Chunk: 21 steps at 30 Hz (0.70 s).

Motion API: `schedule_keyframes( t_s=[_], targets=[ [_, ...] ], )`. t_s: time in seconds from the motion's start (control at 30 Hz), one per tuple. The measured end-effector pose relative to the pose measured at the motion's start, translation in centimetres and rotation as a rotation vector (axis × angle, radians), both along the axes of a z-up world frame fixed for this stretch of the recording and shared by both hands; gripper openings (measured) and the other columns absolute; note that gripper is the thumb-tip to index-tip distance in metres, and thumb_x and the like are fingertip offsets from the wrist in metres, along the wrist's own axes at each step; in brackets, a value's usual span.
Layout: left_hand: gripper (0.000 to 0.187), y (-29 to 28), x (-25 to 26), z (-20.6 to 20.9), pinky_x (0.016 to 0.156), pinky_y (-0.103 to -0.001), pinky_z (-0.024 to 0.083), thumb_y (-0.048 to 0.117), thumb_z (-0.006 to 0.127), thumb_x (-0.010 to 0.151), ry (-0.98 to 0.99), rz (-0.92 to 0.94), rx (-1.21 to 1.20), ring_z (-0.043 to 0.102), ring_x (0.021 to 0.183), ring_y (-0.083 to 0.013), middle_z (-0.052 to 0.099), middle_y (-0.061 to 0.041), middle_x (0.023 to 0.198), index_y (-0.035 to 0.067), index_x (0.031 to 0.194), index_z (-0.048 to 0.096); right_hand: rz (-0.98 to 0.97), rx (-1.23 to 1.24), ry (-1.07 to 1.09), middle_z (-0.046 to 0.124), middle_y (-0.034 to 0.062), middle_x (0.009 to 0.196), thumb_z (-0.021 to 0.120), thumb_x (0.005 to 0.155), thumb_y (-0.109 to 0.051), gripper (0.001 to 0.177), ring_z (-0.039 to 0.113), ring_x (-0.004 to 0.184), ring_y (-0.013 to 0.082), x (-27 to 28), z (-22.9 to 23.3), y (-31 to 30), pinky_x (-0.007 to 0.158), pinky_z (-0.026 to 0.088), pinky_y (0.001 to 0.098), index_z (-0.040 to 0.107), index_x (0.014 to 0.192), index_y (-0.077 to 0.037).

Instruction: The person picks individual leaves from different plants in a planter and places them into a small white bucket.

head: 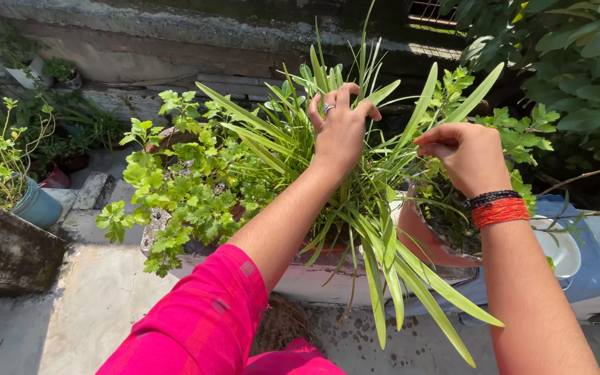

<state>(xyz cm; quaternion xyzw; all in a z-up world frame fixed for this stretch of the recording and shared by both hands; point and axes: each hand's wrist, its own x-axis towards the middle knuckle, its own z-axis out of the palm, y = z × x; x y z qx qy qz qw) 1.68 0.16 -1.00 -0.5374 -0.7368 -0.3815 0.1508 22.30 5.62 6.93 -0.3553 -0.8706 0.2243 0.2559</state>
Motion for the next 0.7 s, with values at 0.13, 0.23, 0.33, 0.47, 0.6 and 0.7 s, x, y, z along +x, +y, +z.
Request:
schedule_keyframes(
  t_s=[0.13,0.23,0.33,0.47,0.6,0.7],
  targets=[
    [0.04,0.0,0.2,-0.1,0.119,-0.055,0.012,-0.002,0.067,0.078,0.001,0.021,0.012,0.045,0.134,-0.0261,0.05,-0.006,0.134,0.029,0.102,0.074,0.088,-0.066,-0.092,0.08,0.0068,0.093,0.071,0.09,-0.004,0.022,0.076,0.087,0.0157,-3.4,0.3,2.7,0.079,0.059,0.0323,0.081,0.105,-0.015],
    [0.041,-0.1,-0.1,-0.3,0.119,-0.055,0.012,-0.001,0.068,0.076,0.008,0.048,-0.005,0.044,0.136,-0.0272,0.05,-0.008,0.135,0.029,0.105,0.074,0.128,0.013,-0.116,0.079,0.0085,0.098,0.064,0.09,-0.003,0.026,0.076,0.091,0.0198,-6.2,-2.5,6.1,0.085,0.059,0.0332,0.081,0.105,-0.015],
    [0.037,0.0,-0.4,-0.5,0.119,-0.056,0.013,0.003,0.07,0.078,0.002,0.066,0.007,0.044,0.135,-0.0283,0.05,-0.008,0.136,0.028,0.106,0.073,0.045,0.13,-0.321,0.078,0.0159,0.097,0.066,0.09,-0.007,0.024,0.075,0.088,0.031,-8.7,-7.3,10.4,0.091,0.058,0.0394,0.084,0.105,-0.014],
    [0.038,-0.4,-0.6,-0.7,0.12,-0.058,0.013,0.005,0.071,0.077,-0.017,0.095,-0.015,0.045,0.135,-0.0286,0.051,-0.009,0.135,0.028,0.106,0.073,0.078,0.209,-0.509,0.075,0.0185,0.103,0.076,0.086,-0.014,0.025,0.072,0.095,0.0353,-10.7,-13.2,14.9,0.092,0.057,0.0423,0.081,0.11,-0.015],
    [0.033,-1.1,-0.6,-0.8,0.119,-0.058,0.013,0.008,0.071,0.081,-0.032,0.099,-0.005,0.045,0.135,-0.0283,0.051,-0.008,0.136,0.027,0.107,0.073,0.186,0.214,-0.476,0.068,0.0186,0.108,0.08,0.074,-0.009,0.04,0.066,0.101,0.037,-11.0,-15.6,15.7,0.09,0.052,0.044,0.078,0.113,-0.017],
    [0.031,-1.1,-0.7,-1.0,0.119,-0.058,0.013,0.009,0.072,0.081,-0.025,0.104,0.025,0.045,0.136,-0.0285,0.051,-0.009,0.136,0.028,0.106,0.072,0.153,0.153,-0.522,0.068,0.0147,0.111,0.076,0.077,-0.01,0.031,0.068,0.105,0.0337,-10.9,-14.8,14.7,0.094,0.054,0.0414,0.08,0.107,-0.017]
  ],
)
